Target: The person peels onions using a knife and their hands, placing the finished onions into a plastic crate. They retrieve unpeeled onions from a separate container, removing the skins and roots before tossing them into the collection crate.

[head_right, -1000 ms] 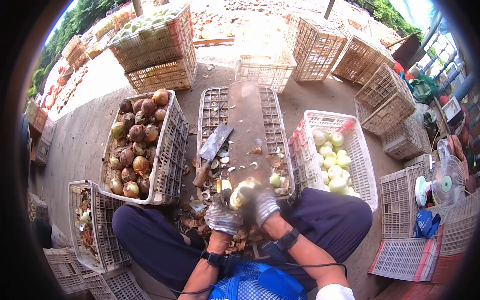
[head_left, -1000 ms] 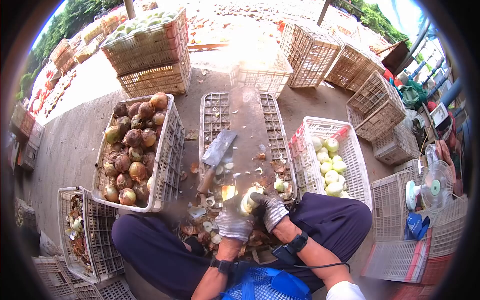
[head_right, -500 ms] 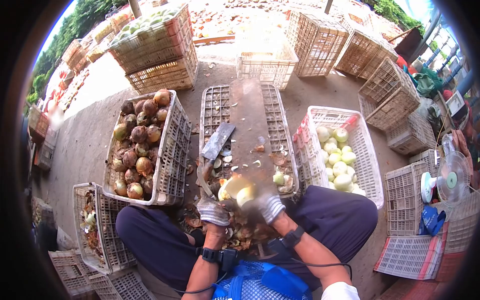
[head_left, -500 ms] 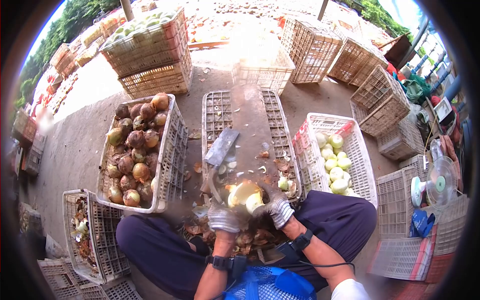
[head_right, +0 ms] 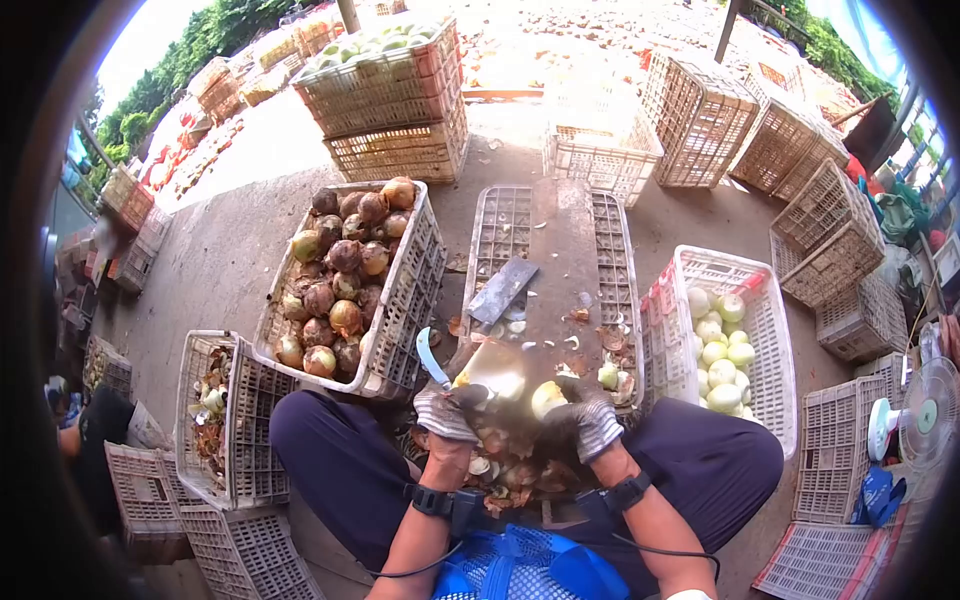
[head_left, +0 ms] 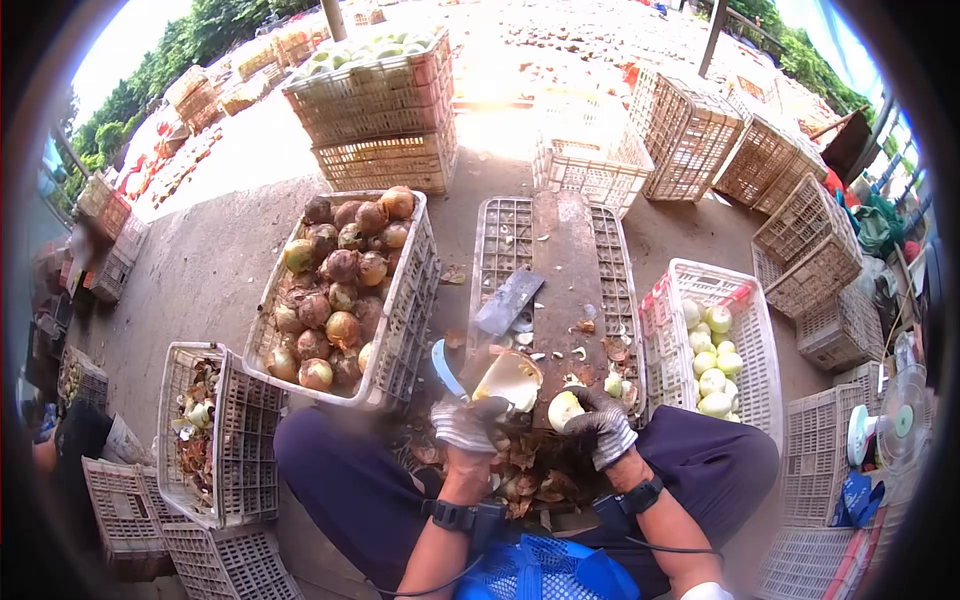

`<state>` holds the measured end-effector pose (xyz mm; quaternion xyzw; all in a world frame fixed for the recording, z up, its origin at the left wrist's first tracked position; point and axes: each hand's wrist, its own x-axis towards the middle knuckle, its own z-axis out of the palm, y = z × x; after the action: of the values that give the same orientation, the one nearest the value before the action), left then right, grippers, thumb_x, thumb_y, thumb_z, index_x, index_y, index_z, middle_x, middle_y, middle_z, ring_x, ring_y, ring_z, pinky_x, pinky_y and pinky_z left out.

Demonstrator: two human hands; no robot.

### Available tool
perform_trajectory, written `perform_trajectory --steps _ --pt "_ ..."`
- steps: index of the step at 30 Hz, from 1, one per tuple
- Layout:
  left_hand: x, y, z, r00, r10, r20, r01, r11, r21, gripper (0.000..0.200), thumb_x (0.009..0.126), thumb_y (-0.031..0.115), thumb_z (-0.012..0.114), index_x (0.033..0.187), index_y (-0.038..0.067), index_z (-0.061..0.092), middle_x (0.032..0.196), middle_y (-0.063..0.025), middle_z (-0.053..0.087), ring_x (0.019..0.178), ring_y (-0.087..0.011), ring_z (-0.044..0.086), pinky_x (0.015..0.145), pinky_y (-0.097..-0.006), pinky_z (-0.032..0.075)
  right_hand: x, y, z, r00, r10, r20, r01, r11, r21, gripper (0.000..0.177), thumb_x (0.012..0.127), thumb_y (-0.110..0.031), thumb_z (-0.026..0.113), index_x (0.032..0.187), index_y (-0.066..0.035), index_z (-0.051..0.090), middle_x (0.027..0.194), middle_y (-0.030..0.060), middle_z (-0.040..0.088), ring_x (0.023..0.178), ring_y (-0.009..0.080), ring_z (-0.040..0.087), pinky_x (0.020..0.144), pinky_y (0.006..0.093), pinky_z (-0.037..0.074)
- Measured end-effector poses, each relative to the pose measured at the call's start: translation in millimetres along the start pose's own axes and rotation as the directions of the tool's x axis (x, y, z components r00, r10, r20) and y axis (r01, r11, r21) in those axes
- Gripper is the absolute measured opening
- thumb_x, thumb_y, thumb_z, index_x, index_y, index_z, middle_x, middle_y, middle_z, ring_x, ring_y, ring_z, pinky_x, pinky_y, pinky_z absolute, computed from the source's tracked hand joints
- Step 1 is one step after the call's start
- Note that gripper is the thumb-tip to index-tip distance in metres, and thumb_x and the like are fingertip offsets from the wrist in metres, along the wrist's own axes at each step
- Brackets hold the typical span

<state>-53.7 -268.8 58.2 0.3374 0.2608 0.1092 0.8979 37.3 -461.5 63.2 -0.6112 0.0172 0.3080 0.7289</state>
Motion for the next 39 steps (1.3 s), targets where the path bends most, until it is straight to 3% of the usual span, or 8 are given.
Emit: perform_trajectory --steps 4,6,17,20,23,25,30,39 --pt "-20.8 38.4 22.9 0.998 0.028 -0.058 -0.02 0.991 0.136 0.021 0.092 0.017 0.049 0.095 0.0 0.062 0.072 -0.0061 0.061 0.055 -0.0129 0.056 0.044 -0.0215 0.044 -2.6 -3.8 -1.1 0.992 0.126 0.012 -0.123 0.933 0.337 0.053 0.061 0.0 0.058 0.114 0.003 0.054 0.091 0.0132 0.063 0.08 0.0274 0.064 0.071 0.0402 0.057" --pt "-1.8 35.1 -3.4 0.874 0.415 0.254 -0.464 0.557 0.689 0.02 0.091 0.013 0.049 0.092 0.001 0.065 0.077 -0.0053 0.064 0.064 -0.0099 0.059 0.052 -0.0233 0.045 2.3 2.6 -8.8 0.989 0.13 0.067 -0.145 0.932 0.333 0.051 0.062 -0.008 0.059 0.112 -0.004 0.055 0.089 0.013 0.063 0.077 0.0299 0.064 0.067 0.045 0.057" --pt "-83.3 245.7 -104.6 0.814 0.571 0.106 -0.577 0.816 0.033 0.027 0.092 0.018 0.053 0.114 0.003 0.051 0.098 -0.0067 0.06 0.076 -0.0117 0.06 0.066 -0.024 0.052 1.1 -6.0 2.4 0.996 0.094 0.001 -0.087 0.913 0.399 0.045 0.072 -0.029 0.07 0.107 -0.005 0.056 0.082 0.0145 0.064 0.062 0.0318 0.064 0.05 0.0408 0.055" --pt "-141.0 329.1 -134.4 0.437 0.826 -0.357 -0.6 0.563 0.569 0.036 0.076 0.006 0.067 0.108 -0.002 0.054 0.089 -0.0129 0.062 0.07 -0.0208 0.063 0.062 -0.0299 0.053 6.5 -4.0 1.3 0.994 0.104 -0.019 -0.09 0.923 0.373 0.045 0.072 -0.03 0.07 0.106 -0.004 0.057 0.082 0.0145 0.064 0.062 0.031 0.064 0.05 0.04 0.055" --pt "-186.8 402.9 -219.5 0.035 0.996 -0.077 -0.077 0.079 0.994 0.046 0.066 0.005 0.075 0.107 -0.002 0.056 0.086 -0.0135 0.064 0.076 -0.0214 0.064 0.068 -0.0297 0.052 13.9 -1.3 -1.6 0.994 0.105 0.005 -0.1 0.927 0.361 0.045 0.072 -0.03 0.069 0.106 -0.004 0.057 0.082 0.0144 0.065 0.062 0.0302 0.064 0.049 0.0392 0.055" --pt "-208.3 425.0 -239.8 0.062 0.988 -0.144 0.594 0.08 0.8 0.044 0.06 0.018 0.082 0.093 0.001 0.061 0.086 -0.0146 0.068 0.076 -0.0256 0.065 0.071 -0.0377 0.051 17.3 0.8 -9.5 0.996 0.092 0.021 -0.094 0.933 0.347 0.045 0.072 -0.03 0.069 0.106 -0.004 0.057 0.082 0.0143 0.065 0.061 0.0296 0.064 0.049 0.0387 0.055" --pt "-199.9 412.7 -376.1 0.356 0.91 -0.212 0.855 -0.225 0.468 0.044 0.084 0.039 0.056 0.096 -0.002 0.065 0.088 -0.0154 0.067 0.075 -0.0261 0.062 0.069 -0.0404 0.049 -7.8 -24.0 20.3 1.0 -0.01 0.028 0.005 0.986 0.165 0.036 0.07 -0.017 0.064 0.102 -0.002 0.06 0.079 0.0089 0.065 0.059 0.0226 0.062 0.05 0.0295 0.053" --pt "-129.0 286.5 -52.5 0.713 0.649 -0.266 -0.265 0.6 0.755 0.029 0.078 0.016 0.067 0.103 0.002 0.061 0.082 -0.0072 0.063 0.065 -0.0147 0.059 0.049 -0.0253 0.047 -15.7 -28.8 23.5 0.93 -0.331 0.158 0.364 0.886 -0.288 0.073 0.054 -0.016 0.087 0.118 -0.001 0.055 0.107 0.0074 0.062 0.098 0.0172 0.059 0.088 0.031 0.048"
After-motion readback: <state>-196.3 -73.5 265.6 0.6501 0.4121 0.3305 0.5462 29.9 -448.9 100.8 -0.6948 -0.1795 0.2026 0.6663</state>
